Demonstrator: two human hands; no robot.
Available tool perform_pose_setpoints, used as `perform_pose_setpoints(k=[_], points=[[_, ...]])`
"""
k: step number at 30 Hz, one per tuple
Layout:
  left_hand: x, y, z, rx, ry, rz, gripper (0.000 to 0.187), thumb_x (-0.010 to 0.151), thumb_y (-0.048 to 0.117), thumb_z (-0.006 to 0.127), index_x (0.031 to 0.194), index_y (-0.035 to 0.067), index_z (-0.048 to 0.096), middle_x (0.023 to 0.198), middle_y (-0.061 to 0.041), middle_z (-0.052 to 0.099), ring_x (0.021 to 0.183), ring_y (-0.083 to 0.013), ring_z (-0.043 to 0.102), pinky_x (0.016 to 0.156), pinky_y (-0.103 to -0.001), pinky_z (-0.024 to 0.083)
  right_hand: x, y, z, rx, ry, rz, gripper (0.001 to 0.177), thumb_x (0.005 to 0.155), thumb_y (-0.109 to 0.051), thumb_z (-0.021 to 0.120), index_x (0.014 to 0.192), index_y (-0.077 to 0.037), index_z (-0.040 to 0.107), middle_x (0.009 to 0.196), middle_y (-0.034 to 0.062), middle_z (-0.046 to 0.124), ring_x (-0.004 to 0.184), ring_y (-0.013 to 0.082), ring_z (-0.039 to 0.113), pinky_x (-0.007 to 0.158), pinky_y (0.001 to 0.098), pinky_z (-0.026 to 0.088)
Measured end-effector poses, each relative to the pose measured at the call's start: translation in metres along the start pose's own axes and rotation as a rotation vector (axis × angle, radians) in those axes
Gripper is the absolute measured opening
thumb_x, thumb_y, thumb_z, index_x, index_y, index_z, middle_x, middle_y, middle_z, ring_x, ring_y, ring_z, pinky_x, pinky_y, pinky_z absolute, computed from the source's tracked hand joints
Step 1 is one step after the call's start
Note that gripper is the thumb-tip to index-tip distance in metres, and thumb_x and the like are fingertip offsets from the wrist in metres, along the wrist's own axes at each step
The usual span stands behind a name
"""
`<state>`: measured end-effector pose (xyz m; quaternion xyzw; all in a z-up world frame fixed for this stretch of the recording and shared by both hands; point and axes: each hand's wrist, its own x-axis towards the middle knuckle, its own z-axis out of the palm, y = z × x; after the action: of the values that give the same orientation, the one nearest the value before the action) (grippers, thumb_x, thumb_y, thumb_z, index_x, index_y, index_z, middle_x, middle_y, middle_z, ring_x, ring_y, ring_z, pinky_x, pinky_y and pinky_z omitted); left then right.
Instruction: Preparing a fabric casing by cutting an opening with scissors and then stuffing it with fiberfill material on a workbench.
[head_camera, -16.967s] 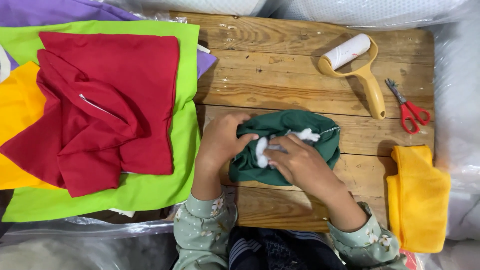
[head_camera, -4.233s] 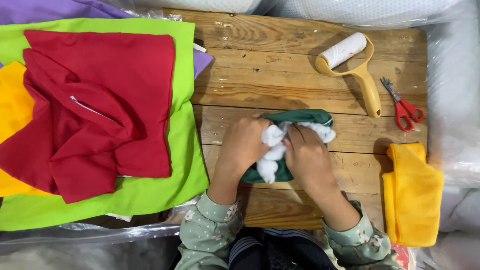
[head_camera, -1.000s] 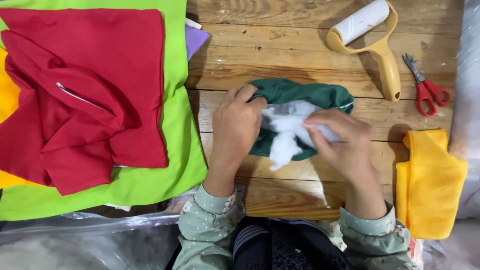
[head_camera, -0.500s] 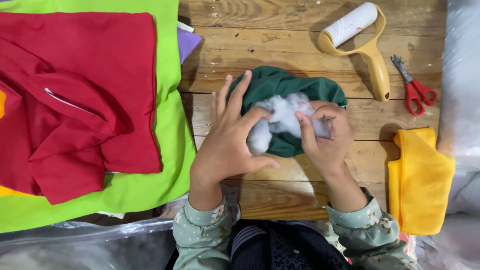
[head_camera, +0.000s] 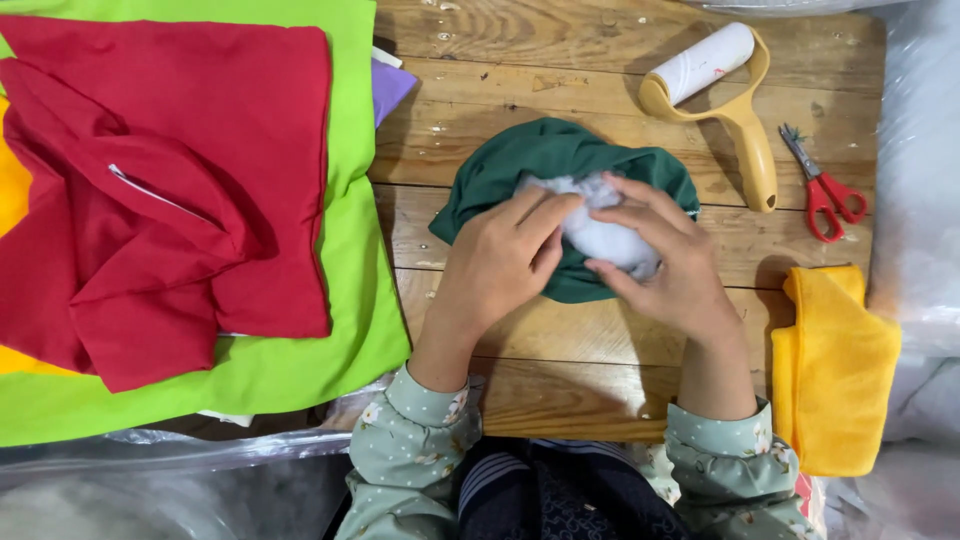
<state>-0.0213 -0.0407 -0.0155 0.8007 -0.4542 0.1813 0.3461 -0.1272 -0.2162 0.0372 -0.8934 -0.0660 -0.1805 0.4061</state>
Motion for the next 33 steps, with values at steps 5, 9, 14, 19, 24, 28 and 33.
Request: perform_pose_setpoints(k=[5,9,14,19,24,28,33], points=[[0.010,0.015,-0.014,-0.442,-0.226,-0.106,0.063,0.085,0.041,0.082,0.139,0.021,0.058,0.137,-0.004,0.062,0.121,-0.0268,0.068,0.093,-0.039,0.059,-0.017,0.028,0.000,0.000,0.132,0.080,0.025,0.083,-0.010,0.089,0.096,-0.008,0.068,0.111,0.0133,0.074,0.098,0.0371,0.073,0.085,0.0421,0.056],[-0.001,0.008,0.009,-0.432,-0.270,-0.110,0.056,0.085,0.045,0.079,0.131,0.018,0.060,0.124,-0.008,0.068,0.107,-0.0331,0.072,0.083,-0.046,0.060,-0.025,0.032,0.019,0.063,0.136,0.147,0.019,0.083,-0.005,0.083,0.097,-0.014,0.073,0.095,0.0053,0.077,0.091,0.0311,0.075,0.080,0.0378,0.055],[0.005,0.003,-0.002,-0.593,-0.257,-0.143,0.012,0.101,0.017,0.064,0.103,0.009,0.073,0.080,-0.010,0.073,0.073,-0.0292,0.075,0.062,-0.037,0.061,-0.015,0.024,0.015,0.050,0.207,0.090,0.016,0.087,0.005,0.077,0.091,-0.010,0.079,0.090,0.0062,0.078,0.076,0.0283,0.073,0.072,0.0384,0.058],[0.007,0.006,-0.007,-0.581,-0.175,-0.125,0.013,0.102,0.015,0.063,0.109,0.012,0.074,0.084,-0.007,0.075,0.072,-0.0213,0.077,0.064,-0.032,0.061,-0.021,0.035,0.009,0.123,0.267,0.141,0.014,0.088,0.003,0.079,0.090,-0.010,0.081,0.089,0.0053,0.078,0.073,0.0187,0.070,0.067,0.0327,0.056],[0.006,0.002,-0.012,-0.572,-0.121,-0.128,0.015,0.103,0.013,0.063,0.112,0.015,0.075,0.080,-0.005,0.074,0.073,-0.0218,0.076,0.068,-0.032,0.063,-0.023,0.037,0.006,0.231,0.381,0.215,0.012,0.084,0.007,0.084,0.087,-0.004,0.080,0.087,0.0108,0.077,0.075,0.0142,0.067,0.069,0.0295,0.054],[0.000,-0.010,-0.011,-0.507,-0.045,-0.136,0.017,0.100,0.013,0.066,0.113,0.017,0.076,0.082,-0.001,0.073,0.078,-0.0205,0.076,0.072,-0.031,0.063,-0.025,0.046,-0.002,0.284,0.516,0.318,0.014,0.086,0.010,0.085,0.089,0.000,0.075,0.093,0.0139,0.075,0.084,0.0126,0.064,0.077,0.0297,0.054],[0.007,-0.014,-0.013,-0.411,0.075,-0.132,0.017,0.093,0.011,0.075,0.110,0.014,0.077,0.092,-0.002,0.076,0.089,-0.0240,0.075,0.080,-0.033,0.062,-0.039,0.074,-0.010,0.376,0.746,0.410,0.019,0.087,0.009,0.082,0.097,0.000,0.068,0.094,0.0072,0.069,0.085,0.0074,0.061,0.076,0.0220,0.052]])
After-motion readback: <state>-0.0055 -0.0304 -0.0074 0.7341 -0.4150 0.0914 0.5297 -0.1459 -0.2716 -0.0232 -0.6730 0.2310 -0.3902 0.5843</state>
